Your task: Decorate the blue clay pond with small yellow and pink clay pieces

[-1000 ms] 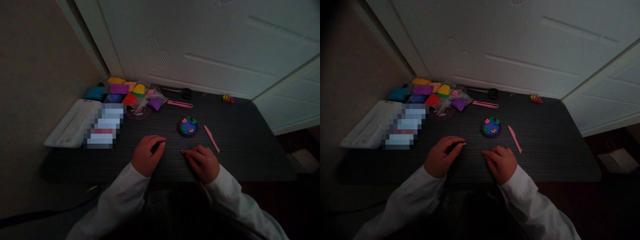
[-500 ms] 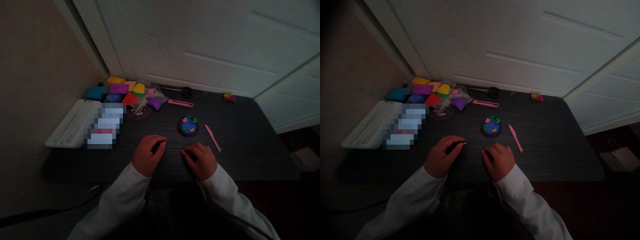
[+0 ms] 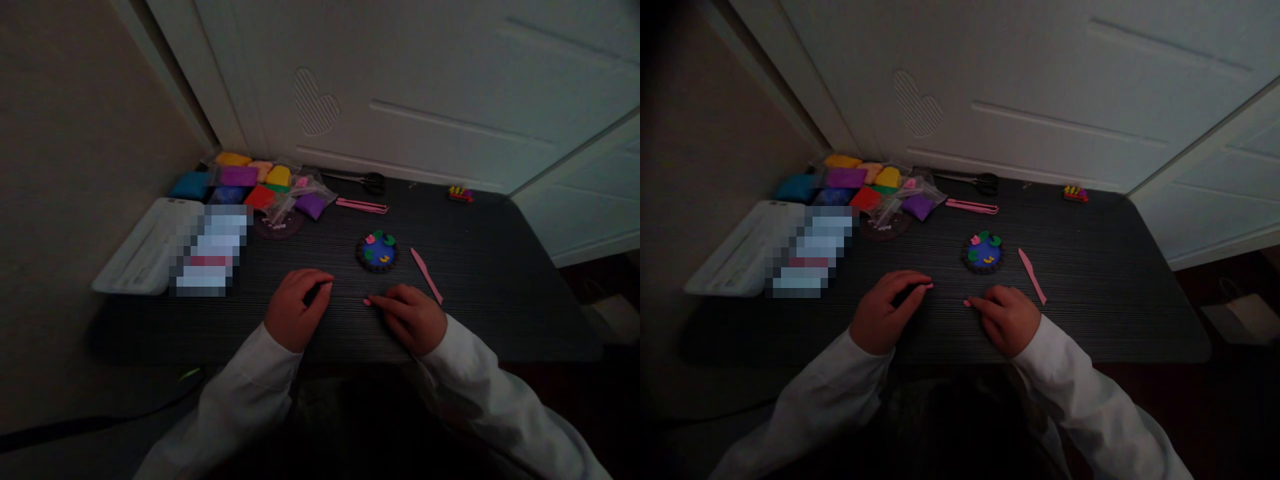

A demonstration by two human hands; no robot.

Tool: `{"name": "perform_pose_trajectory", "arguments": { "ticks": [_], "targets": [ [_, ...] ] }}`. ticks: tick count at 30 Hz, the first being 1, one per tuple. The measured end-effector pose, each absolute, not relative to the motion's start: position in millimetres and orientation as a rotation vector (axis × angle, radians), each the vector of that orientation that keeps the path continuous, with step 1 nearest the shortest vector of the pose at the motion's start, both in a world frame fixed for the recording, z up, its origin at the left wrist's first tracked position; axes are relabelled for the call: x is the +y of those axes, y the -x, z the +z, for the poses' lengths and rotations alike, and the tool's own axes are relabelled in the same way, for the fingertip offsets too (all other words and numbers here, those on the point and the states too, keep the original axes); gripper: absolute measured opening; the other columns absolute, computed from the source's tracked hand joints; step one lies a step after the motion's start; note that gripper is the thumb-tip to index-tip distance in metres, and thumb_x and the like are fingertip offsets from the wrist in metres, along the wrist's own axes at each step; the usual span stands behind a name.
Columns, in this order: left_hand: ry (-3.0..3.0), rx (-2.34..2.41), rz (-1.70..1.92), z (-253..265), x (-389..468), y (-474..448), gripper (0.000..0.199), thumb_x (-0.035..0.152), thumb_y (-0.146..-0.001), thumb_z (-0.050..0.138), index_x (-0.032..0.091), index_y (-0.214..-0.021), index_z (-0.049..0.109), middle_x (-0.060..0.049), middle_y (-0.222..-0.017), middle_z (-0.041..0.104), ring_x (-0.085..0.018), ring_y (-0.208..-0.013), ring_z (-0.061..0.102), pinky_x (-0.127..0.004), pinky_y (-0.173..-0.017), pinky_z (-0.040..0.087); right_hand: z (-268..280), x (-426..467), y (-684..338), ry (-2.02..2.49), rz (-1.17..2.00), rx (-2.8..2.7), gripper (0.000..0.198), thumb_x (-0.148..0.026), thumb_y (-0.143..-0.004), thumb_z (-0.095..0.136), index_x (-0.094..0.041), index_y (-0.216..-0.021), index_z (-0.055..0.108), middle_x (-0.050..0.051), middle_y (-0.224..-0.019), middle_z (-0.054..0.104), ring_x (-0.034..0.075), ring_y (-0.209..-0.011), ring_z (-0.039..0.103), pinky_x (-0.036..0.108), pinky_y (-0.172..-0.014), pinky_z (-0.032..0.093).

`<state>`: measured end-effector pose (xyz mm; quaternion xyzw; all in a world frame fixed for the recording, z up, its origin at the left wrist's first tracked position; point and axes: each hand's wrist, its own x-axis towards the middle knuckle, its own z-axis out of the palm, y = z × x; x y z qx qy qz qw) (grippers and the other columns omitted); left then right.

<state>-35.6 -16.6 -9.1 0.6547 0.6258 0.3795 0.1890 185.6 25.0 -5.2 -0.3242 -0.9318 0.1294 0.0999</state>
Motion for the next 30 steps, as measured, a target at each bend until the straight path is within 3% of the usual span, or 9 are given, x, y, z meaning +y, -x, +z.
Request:
{"name": "perform_pose_trajectory", "arguments": {
  "ticks": [9, 30],
  "targets": [
    [-1.960, 2.015, 1.060, -16.4, -13.4, 33.6, 0.016, 0.025, -0.071, 0.052, 0.017, -0.079, 0.063, -0.004, -0.081, 0.059, -0.016, -0.081, 0.053, -0.032, -0.077, 0.042, -3.4, 28.1, -185.5, 0.826, 0.217, -2.865, 0.038, -0.021, -0.077, 0.039, -0.023, -0.114, 0.047, 0.005, -0.085, 0.051, 0.015, -0.072, 0.043, 0.031, -0.066, 0.034],
    [-2.014, 2.001, 0.963, -14.9, -13.2, 33.4, 0.019, 0.026, -0.074, 0.048, 0.017, -0.082, 0.062, -0.004, -0.081, 0.061, -0.017, -0.081, 0.052, -0.033, -0.078, 0.040, 1.5, 31.5, -186.1, 0.772, 0.120, -2.960, 0.038, -0.023, -0.077, 0.040, -0.024, -0.115, 0.045, 0.004, -0.085, 0.053, 0.016, -0.074, 0.040, 0.032, -0.066, 0.029]
  ]
}}
